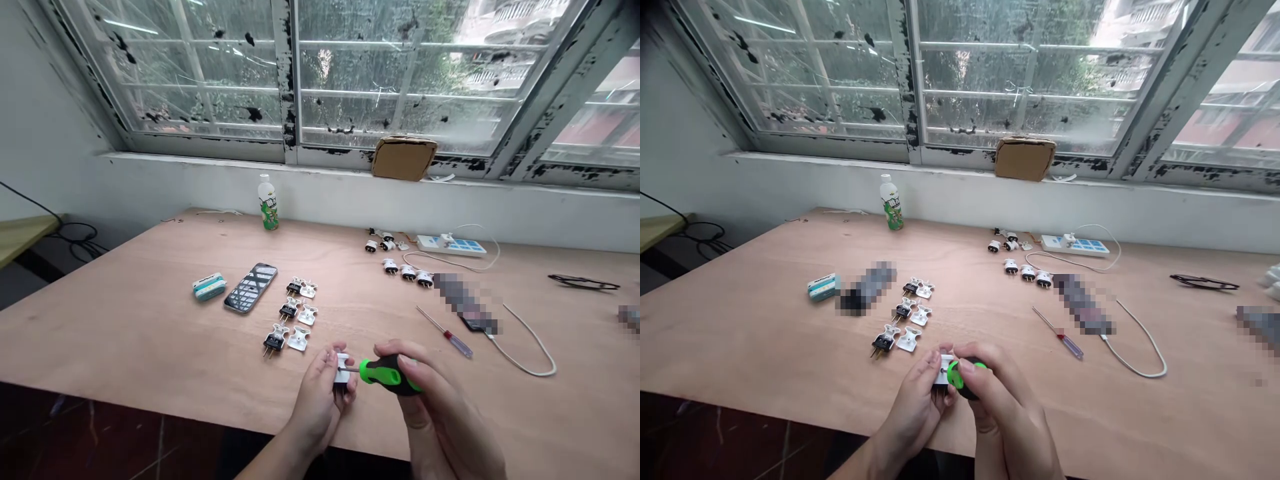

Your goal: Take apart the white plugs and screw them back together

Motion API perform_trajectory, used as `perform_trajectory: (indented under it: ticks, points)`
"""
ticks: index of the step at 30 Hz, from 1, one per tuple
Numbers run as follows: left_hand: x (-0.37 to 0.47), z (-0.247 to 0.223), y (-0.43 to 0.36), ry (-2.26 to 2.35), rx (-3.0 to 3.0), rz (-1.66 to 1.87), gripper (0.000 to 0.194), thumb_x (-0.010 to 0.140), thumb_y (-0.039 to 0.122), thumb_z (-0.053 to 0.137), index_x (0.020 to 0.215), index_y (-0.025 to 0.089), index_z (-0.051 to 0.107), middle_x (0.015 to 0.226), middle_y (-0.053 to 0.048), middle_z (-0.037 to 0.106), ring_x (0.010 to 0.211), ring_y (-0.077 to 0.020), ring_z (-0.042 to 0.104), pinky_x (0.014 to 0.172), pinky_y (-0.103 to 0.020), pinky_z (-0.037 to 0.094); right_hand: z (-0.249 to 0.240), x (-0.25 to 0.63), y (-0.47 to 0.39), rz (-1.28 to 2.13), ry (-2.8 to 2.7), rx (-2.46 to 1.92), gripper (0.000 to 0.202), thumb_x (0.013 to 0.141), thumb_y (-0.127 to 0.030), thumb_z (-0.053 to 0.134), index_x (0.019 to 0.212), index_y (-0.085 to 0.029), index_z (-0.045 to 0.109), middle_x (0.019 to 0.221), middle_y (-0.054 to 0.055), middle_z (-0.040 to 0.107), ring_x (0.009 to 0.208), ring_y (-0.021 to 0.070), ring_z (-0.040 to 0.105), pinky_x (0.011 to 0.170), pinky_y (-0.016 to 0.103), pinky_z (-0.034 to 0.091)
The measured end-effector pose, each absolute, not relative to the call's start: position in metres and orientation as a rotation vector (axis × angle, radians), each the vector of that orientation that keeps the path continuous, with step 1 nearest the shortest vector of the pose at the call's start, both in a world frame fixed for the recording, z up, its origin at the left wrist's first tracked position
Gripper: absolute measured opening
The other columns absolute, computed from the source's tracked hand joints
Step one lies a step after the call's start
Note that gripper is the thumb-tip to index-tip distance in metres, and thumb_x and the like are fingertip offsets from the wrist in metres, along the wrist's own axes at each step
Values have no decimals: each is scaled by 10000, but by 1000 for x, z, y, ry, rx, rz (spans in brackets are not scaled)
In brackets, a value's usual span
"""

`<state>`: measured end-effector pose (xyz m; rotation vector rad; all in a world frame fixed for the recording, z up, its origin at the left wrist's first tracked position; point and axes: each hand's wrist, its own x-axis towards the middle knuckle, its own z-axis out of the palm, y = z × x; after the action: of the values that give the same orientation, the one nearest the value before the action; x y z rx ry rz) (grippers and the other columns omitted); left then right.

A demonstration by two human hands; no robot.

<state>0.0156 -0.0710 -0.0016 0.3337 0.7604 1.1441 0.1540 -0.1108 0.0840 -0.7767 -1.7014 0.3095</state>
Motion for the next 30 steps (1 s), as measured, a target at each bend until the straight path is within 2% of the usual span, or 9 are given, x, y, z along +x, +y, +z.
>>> perform_trajectory:
  ticks: [4, 9, 12, 15, 18, 20, 23, 26, 30]
  points:
    - [16, -3, -71, 780, 355, 1153, 395, 825, 405, 735, 1093, 153, 593, 880, -46, 653, 586, -78, 555, 507, -181, 402, 85, 155, -110, 292, -1715, -782, 548, 872, -86, 590, 1392, -243, 516, 1272, 129, 512, 1165, 270, 572, 889, 431, 599]
    - [16, -4, -71, 767, 377, 1134, 407, 830, 423, 725, 1099, 149, 592, 864, -40, 644, 569, -75, 542, 510, -191, 381, 85, 150, -108, 295, -1520, -810, 538, 846, 44, 554, 1275, -277, 602, 1165, 90, 557, 1043, 211, 611, 723, 321, 613]
    - [16, -4, -71, 762, 388, 1126, 373, 845, 411, 708, 1080, 146, 591, 872, -36, 636, 564, -67, 534, 517, -189, 373, 86, 152, -110, 398, -1560, -816, 529, 901, 34, 458, 1308, -282, 576, 1207, 95, 596, 1097, 231, 632, 852, 409, 605]
    - [16, -5, -72, 775, 396, 1106, 368, 858, 408, 693, 1095, 147, 588, 876, -38, 635, 567, -66, 537, 525, -187, 368, 87, 154, -110, 439, -1603, -797, 477, 918, -64, 528, 1343, -279, 559, 1261, 109, 558, 1174, 264, 590, 927, 458, 572]
    - [16, -6, -72, 764, 410, 1109, 382, 858, 414, 691, 1106, 144, 584, 857, -34, 630, 561, -72, 535, 522, -195, 365, 88, 155, -109, 390, -1538, -782, 522, 863, -59, 624, 1325, -299, 586, 1227, 88, 494, 1125, 227, 575, 827, 356, 597]
    - [16, -6, -72, 751, 410, 1115, 374, 854, 405, 695, 1098, 143, 585, 858, -33, 629, 563, -74, 538, 521, -196, 366, 89, 156, -108, 377, -1508, -819, 536, 859, 9, 577, 1288, -310, 614, 1179, 74, 512, 1056, 194, 599, 762, 303, 597]
    - [17, -6, -71, 768, 408, 1110, 359, 853, 397, 696, 1087, 147, 588, 866, -36, 639, 564, -71, 541, 523, -190, 369, 91, 160, -109, 415, -1607, -851, 547, 895, 3, 497, 1331, -317, 584, 1214, 83, 574, 1161, 242, 590, 905, 411, 572]
    - [17, -3, -70, 786, 406, 1101, 369, 842, 407, 708, 1080, 150, 591, 889, -49, 657, 569, -72, 548, 533, -191, 381, 88, 163, -107, 427, -1645, -818, 540, 884, -64, 571, 1364, -312, 553, 1302, 97, 540, 1287, 292, 498, 1034, 527, 482]
    - [16, -1, -71, 774, 396, 1094, 400, 813, 426, 736, 1067, 153, 591, 866, -33, 647, 563, -69, 538, 534, -191, 381, 86, 160, -105, 399, -1537, -772, 543, 850, 28, 572, 1293, -285, 600, 1217, 92, 540, 1150, 226, 563, 826, 369, 596]
